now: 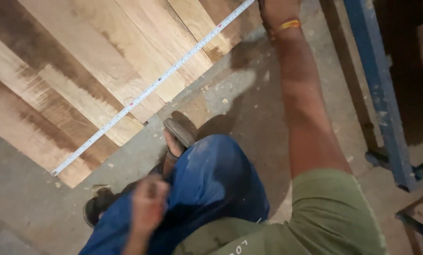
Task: The person arranges wooden planks on the floor by hand, sanding some with sandpaper, then measures them with a tape measure, and finally aligns them on a wooden board.
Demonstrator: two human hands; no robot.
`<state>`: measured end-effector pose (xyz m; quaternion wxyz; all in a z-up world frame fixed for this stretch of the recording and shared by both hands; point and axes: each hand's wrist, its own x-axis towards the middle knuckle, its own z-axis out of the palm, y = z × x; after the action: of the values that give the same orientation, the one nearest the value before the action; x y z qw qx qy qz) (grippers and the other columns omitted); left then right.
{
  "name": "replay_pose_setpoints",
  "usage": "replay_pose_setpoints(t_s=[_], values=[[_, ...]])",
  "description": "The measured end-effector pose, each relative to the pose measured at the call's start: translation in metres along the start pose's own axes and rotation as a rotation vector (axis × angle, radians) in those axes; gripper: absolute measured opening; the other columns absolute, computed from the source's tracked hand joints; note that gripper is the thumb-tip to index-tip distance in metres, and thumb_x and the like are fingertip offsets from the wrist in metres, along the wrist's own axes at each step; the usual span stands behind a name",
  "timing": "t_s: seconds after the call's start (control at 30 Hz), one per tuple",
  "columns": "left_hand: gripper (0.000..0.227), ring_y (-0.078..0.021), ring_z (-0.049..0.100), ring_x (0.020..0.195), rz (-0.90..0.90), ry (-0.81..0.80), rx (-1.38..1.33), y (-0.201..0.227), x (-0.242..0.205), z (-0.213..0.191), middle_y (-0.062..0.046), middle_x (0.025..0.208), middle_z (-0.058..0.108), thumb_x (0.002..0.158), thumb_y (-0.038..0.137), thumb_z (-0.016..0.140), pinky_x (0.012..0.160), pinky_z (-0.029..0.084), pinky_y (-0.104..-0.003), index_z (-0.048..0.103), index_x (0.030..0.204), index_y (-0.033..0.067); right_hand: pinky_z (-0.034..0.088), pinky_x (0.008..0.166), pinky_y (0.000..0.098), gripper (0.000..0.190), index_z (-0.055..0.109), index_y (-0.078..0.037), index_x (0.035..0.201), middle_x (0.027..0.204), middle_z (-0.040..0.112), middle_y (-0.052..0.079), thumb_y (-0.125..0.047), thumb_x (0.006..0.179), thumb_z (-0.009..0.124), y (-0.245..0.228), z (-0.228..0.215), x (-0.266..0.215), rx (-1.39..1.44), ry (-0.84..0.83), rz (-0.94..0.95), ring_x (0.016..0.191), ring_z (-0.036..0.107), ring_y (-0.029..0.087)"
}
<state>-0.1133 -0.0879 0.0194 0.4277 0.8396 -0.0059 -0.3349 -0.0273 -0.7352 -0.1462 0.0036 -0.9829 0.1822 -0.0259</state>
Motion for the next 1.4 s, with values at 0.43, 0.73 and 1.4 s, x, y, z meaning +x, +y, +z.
replay_pose_setpoints(t_s=[0.43,0.73,1.4], values=[[0.018,-0.0311,0.069,0.066,0.272,0.206,-0.046,-0.024,-0.010,0.067,-0.017,0.073,0.068,0.095,0.021,0.067,0.062,0.054,-0.041,0.065,0.087,0.0050,0.049,0.078,0.0632,0.024,0.071,-0.009,0.106,0.098,0.073,0.020,-0.022,0.094,0.056,-0.127,-0.118,-0.027,-0.124,-0.148,-0.215,0.093,0.068,0.044],[0.020,-0.0299,0.069,0.065,0.319,0.128,-0.160,-0.049,-0.002,0.072,-0.015,0.073,0.066,0.094,0.025,0.067,0.061,0.053,-0.040,0.063,0.097,0.0064,0.054,0.078,0.0523,0.027,0.076,-0.013,0.093,0.089,0.073,0.019,-0.036,0.091,0.061,-0.268,-0.178,-0.088,0.261,-0.417,-0.499,0.087,0.069,0.041],[0.049,-0.0409,0.066,0.109,-0.491,0.986,0.588,-0.522,-0.129,-0.262,-0.022,0.115,0.070,0.089,0.043,0.074,0.088,0.054,-0.052,0.069,0.119,0.0046,0.051,0.062,0.0304,0.067,0.055,-0.003,0.138,0.082,0.070,0.007,-0.032,0.083,0.079,-0.328,-0.188,-0.124,0.637,-0.563,-0.289,0.070,0.061,0.015]])
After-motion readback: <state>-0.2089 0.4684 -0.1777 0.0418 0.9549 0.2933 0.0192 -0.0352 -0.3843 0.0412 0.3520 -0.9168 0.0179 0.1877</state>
